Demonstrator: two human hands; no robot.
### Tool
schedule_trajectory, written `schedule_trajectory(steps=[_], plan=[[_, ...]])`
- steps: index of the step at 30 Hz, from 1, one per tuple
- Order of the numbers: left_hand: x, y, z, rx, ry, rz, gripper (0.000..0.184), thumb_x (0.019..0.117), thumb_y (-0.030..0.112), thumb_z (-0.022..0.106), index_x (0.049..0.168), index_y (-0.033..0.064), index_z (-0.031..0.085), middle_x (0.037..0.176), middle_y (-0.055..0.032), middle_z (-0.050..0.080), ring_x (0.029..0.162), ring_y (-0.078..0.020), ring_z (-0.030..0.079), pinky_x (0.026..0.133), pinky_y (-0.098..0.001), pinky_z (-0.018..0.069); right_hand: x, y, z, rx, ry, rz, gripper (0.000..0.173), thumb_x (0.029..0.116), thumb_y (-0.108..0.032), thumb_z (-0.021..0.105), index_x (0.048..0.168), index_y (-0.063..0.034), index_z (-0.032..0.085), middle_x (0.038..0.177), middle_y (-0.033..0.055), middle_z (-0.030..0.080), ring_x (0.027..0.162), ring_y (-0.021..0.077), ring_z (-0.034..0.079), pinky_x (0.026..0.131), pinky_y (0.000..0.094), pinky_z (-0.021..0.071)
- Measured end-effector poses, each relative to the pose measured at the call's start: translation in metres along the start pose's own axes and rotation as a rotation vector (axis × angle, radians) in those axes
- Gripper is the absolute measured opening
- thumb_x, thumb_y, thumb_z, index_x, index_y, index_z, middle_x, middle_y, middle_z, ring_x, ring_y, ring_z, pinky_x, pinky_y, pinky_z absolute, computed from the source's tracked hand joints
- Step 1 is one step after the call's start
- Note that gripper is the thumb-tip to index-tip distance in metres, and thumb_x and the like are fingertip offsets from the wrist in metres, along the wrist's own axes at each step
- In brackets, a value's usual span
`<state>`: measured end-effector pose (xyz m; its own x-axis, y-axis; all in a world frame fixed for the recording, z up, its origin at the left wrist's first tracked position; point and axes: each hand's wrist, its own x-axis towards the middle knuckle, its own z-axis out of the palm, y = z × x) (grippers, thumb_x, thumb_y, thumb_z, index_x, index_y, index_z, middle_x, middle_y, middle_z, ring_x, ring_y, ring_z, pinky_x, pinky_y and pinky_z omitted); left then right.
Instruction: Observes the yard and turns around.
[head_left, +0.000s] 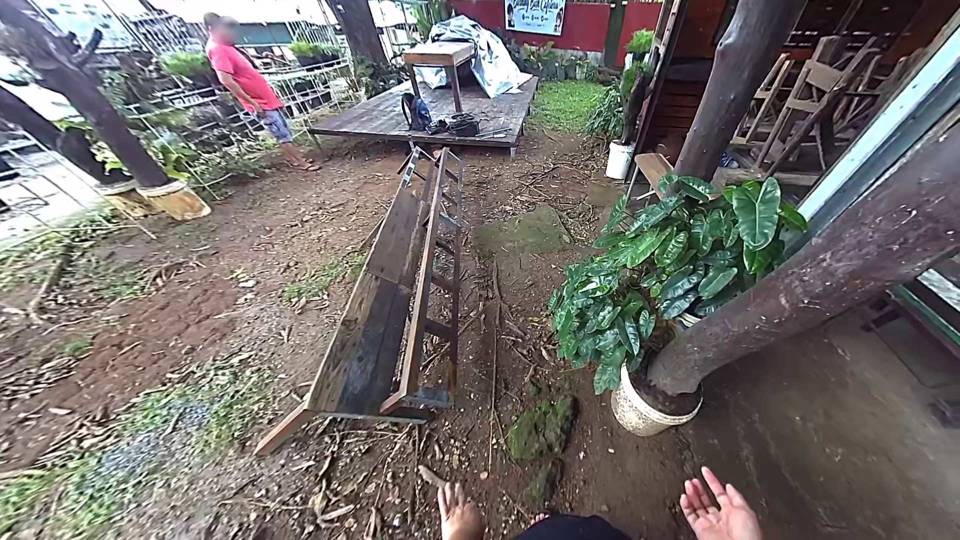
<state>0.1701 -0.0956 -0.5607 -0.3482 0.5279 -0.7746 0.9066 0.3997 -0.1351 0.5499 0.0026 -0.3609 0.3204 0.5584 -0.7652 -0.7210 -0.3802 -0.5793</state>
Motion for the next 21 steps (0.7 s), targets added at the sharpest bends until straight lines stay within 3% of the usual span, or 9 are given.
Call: schedule_trajectory(steps=[1,3,5,8,21], plan=[[-0.001,0.0,0.0,-0.024,-0.07,0.016,0.053,0.0981,0.038,0.06,0.139,0.0057,0.062,0.165,-0.0203,0.033,0.157,-0.0443,0.016,0.123,-0.0694,-0.0039,0.0,0.0,0.001,0.0,0.004,0.004,0.046,0.1134,-0.04,0.028,0.145,-0.0128,0.046,0.099,0.007,0.062,0.076,0.0143,0.066,0.068,0.0293,0.0554],[0.005,-0.001,0.004,-0.078,-0.229,0.067,0.047,0.0994,0.039,0.059,0.131,0.0053,0.067,0.145,-0.019,0.059,0.142,-0.0397,0.047,0.118,-0.0728,0.0217,-0.001,0.0,0.004,-0.001,-0.006,0.01,0.045,0.1137,-0.039,0.027,0.144,-0.0125,0.047,0.097,0.0063,0.062,0.074,0.0139,0.067,0.067,0.0293,0.056],[0.018,-0.006,0.018,-0.113,-0.356,0.149,0.046,0.1014,0.037,0.057,0.129,0.0015,0.066,0.137,-0.0216,0.063,0.133,-0.0387,0.057,0.108,-0.067,0.0402,-0.003,0.001,0.006,0.009,-0.03,0.01,0.042,0.1138,-0.038,0.027,0.136,-0.0119,0.051,0.091,0.0042,0.065,0.072,0.0131,0.068,0.066,0.0289,0.0573],[0.013,-0.007,0.022,-0.129,-0.375,0.197,0.049,0.105,0.039,0.052,0.132,0.0003,0.064,0.14,-0.0232,0.061,0.134,-0.0391,0.056,0.108,-0.0628,0.0429,-0.005,0.001,0.007,0.008,-0.067,0.017,0.04,0.1138,-0.037,0.026,0.124,-0.0127,0.056,0.082,0.0002,0.067,0.068,0.0116,0.068,0.064,0.0288,0.0583],[0.017,-0.003,0.021,-0.109,-0.322,0.132,0.047,0.0984,0.034,0.06,0.138,0.0088,0.062,0.139,-0.019,0.063,0.131,-0.039,0.059,0.102,-0.0658,0.0466,-0.009,0.001,0.023,-0.051,-0.114,0.032,0.043,0.1139,-0.036,0.022,0.113,-0.0136,0.059,0.076,-0.0017,0.067,0.065,0.0103,0.067,0.062,0.0282,0.0581]])
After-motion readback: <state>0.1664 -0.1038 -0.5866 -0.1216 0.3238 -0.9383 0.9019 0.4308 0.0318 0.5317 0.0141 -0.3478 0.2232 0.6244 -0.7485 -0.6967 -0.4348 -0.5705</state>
